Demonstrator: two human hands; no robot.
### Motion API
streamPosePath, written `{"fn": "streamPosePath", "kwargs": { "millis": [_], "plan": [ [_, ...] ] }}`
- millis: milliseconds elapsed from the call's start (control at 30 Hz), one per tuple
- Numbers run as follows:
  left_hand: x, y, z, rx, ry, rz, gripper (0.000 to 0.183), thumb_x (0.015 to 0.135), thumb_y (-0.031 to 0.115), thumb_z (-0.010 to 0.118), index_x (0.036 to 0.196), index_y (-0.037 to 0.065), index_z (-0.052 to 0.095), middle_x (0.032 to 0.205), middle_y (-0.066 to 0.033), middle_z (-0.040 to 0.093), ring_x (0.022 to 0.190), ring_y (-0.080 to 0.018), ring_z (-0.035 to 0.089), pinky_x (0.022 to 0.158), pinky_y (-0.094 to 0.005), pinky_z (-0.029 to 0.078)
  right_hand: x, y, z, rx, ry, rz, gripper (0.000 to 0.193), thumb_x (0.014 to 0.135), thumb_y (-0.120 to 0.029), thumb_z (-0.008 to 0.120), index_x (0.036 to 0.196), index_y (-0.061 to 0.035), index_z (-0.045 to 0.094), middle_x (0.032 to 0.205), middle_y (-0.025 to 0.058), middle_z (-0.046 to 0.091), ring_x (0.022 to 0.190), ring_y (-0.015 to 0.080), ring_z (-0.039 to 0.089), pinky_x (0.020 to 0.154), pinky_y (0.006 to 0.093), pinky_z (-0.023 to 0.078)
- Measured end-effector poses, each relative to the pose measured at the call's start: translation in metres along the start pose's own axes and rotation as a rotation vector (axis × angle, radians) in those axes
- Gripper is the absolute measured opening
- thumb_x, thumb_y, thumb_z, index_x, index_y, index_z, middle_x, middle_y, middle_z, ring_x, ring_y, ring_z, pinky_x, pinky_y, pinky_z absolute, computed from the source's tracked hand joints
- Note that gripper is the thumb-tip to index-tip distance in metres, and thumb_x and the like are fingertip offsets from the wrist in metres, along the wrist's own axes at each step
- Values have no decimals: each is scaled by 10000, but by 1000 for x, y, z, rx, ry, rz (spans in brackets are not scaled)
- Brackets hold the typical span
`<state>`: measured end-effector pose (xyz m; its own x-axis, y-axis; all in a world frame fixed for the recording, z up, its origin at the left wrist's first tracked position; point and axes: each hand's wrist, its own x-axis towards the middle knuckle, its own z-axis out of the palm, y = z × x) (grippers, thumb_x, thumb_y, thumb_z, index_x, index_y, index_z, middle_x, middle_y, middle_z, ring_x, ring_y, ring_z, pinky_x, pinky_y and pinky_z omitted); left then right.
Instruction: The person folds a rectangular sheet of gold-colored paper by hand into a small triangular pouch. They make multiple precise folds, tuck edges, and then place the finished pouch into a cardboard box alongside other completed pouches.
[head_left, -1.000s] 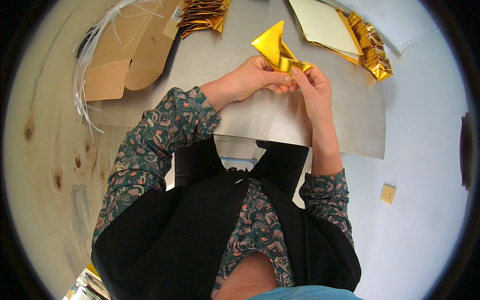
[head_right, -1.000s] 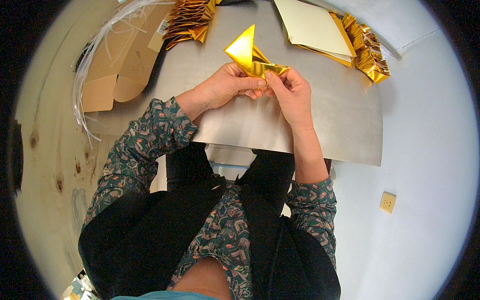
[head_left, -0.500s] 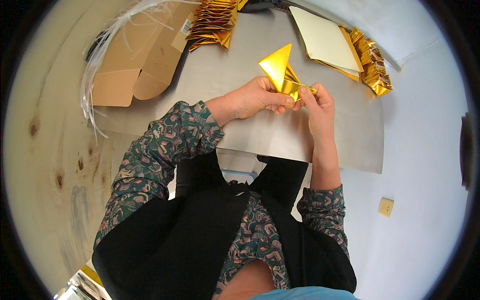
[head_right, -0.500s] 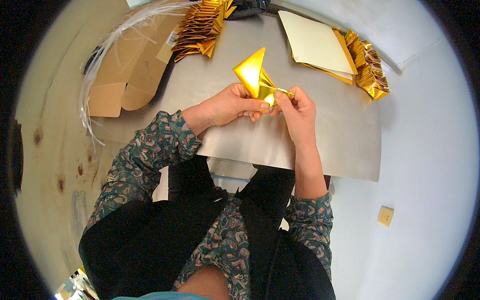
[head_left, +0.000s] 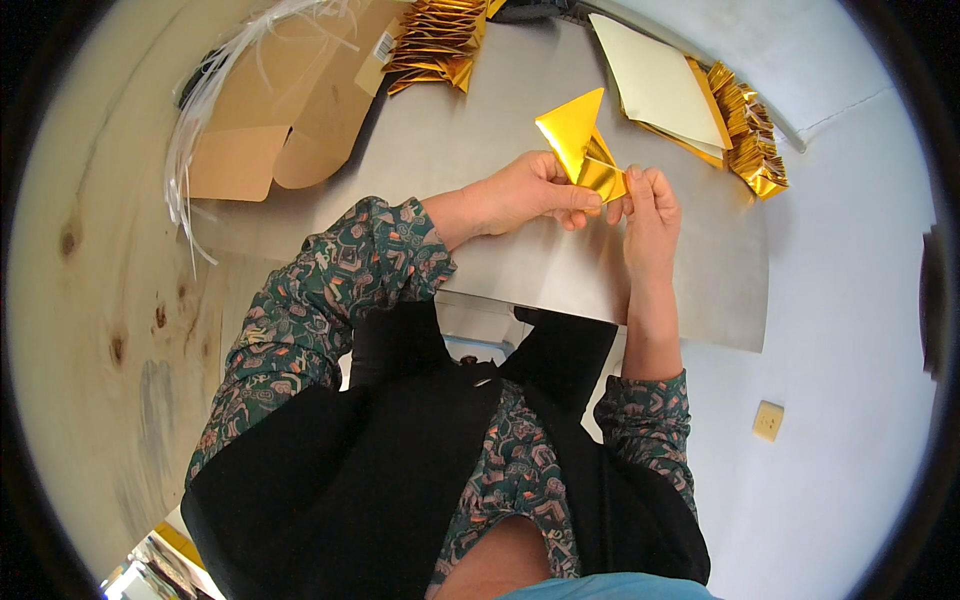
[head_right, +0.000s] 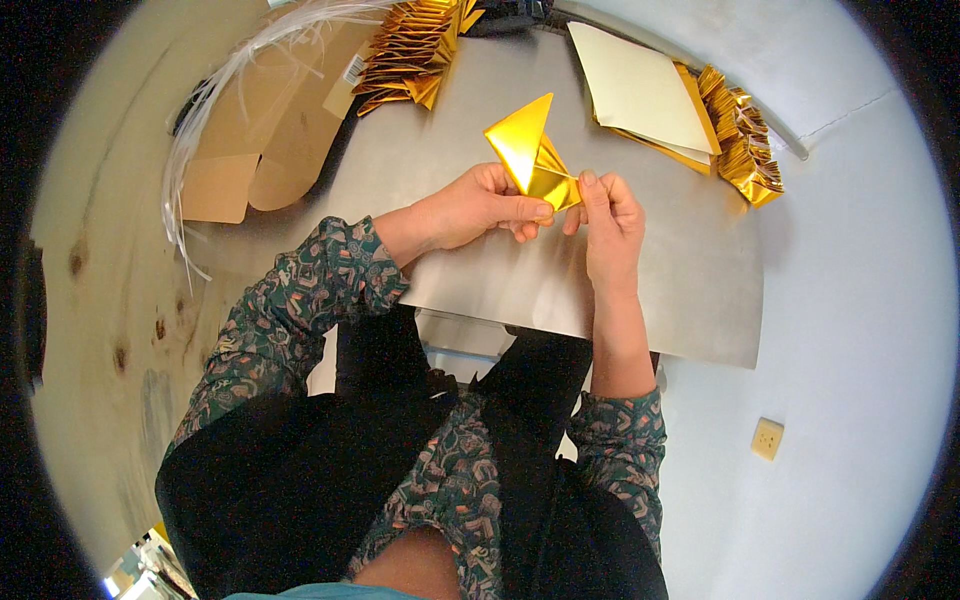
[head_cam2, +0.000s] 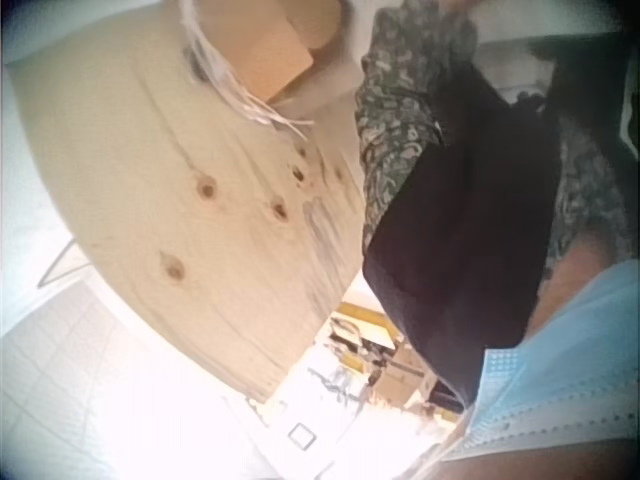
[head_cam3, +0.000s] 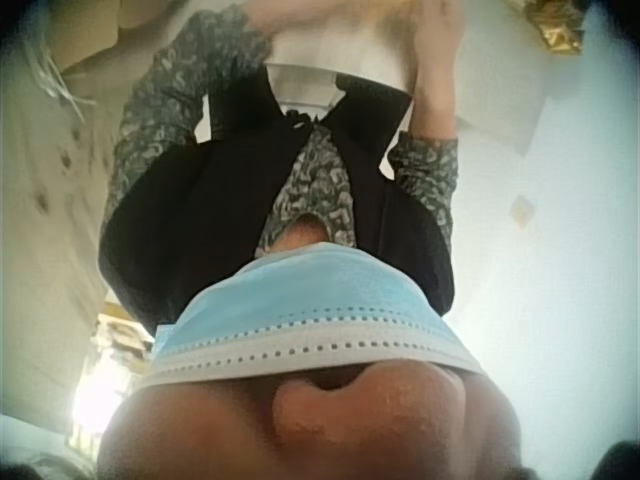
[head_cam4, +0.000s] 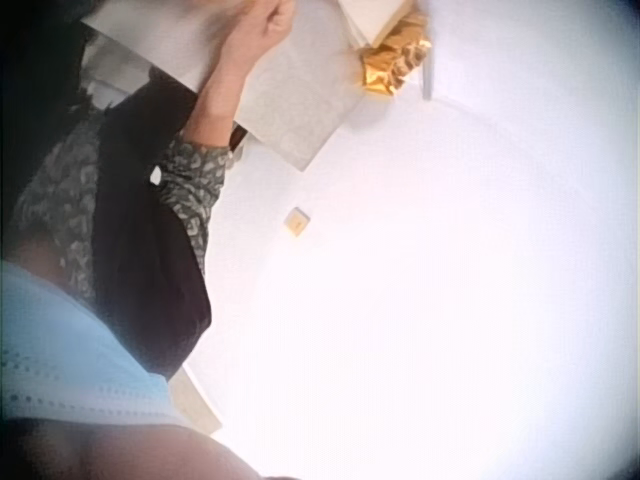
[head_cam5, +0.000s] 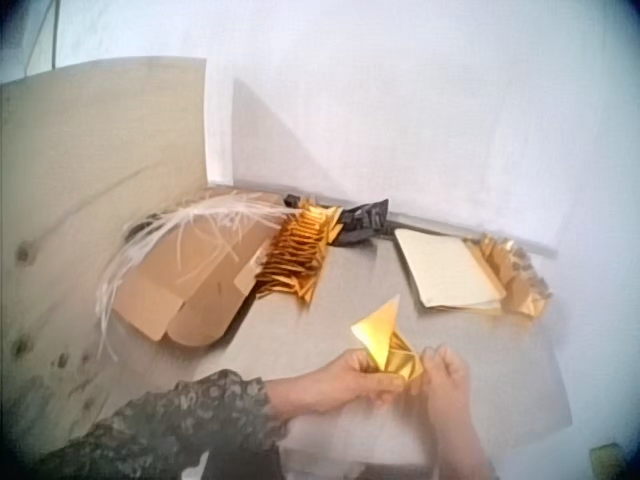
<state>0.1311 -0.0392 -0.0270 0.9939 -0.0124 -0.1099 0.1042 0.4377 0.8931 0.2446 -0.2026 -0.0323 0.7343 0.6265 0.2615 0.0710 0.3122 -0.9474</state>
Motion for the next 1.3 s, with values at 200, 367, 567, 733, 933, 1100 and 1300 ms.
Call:
{"fn": "streamPosePath", "kwargs": {
  "millis": [200, 367, 567, 733, 933, 1100, 1300],
  "plan": [
    [-2, 7, -1, -46, 33, 6, 228, 1014, 214, 653, 1164, 43, 657, 979, -54, 719, 802, -104, 707, 694, -229, 590, 1, 0, -1, 29, 56, 28, 308, 1060, -216, 575, 781, -94, 530, 675, -21, 506, 576, 81, 507, 560, 220, 400],
    [0, 13, -10, -186, 68, 42, 264, 1025, 227, 633, 1213, 42, 632, 1007, -64, 720, 836, -128, 723, 696, -240, 604, 1, -1, -6, 174, 7, 44, 220, 1063, -241, 559, 931, -66, 577, 738, 9, 562, 670, 103, 550, 636, 248, 440],
    [2, 12, -13, -156, 140, 145, 273, 1017, 211, 643, 1233, 44, 630, 1059, -70, 721, 889, -157, 726, 717, -262, 610, 3, 1, -2, 47, -90, 73, 226, 1039, -195, 590, 1174, -13, 601, 925, 41, 658, 784, 120, 604, 684, 271, 481],
    [-1, 13, -9, -92, 198, 93, 261, 1023, 245, 634, 1197, 50, 637, 1075, -68, 717, 895, -160, 725, 706, -248, 593, -2, 4, 4, -126, -13, -10, 124, 990, -109, 652, 1074, -20, 662, 954, 24, 674, 775, 100, 620, 698, 242, 498],
    [-1, 19, -22, -369, 120, 69, 258, 1051, 243, 545, 1196, 37, 597, 972, -36, 632, 656, -89, 553, 597, -198, 458, -5, -5, 7, -347, -207, -314, 195, 988, -95, 627, 1158, -5, 658, 1029, 48, 679, 863, 102, 620, 772, 264, 497],
    [-3, 12, -30, -798, -205, -187, 254, 1049, 201, 460, 1193, 10, 546, 929, -48, 558, 600, -89, 408, 544, -206, 384, -2, -13, 12, -169, 12, -135, 210, 999, -116, 628, 1178, -17, 678, 1084, 51, 681, 847, 85, 593, 814, 244, 482],
    [-1, 10, -24, -504, -59, -288, 266, 1041, 185, 450, 1218, -3, 514, 1098, -135, 642, 667, -102, 520, 520, -221, 412, 1, -3, 1, -135, -19, -17, 151, 1015, -153, 630, 1097, -39, 685, 924, 3, 666, 812, 81, 570, 756, 239, 449]
  ]
}}
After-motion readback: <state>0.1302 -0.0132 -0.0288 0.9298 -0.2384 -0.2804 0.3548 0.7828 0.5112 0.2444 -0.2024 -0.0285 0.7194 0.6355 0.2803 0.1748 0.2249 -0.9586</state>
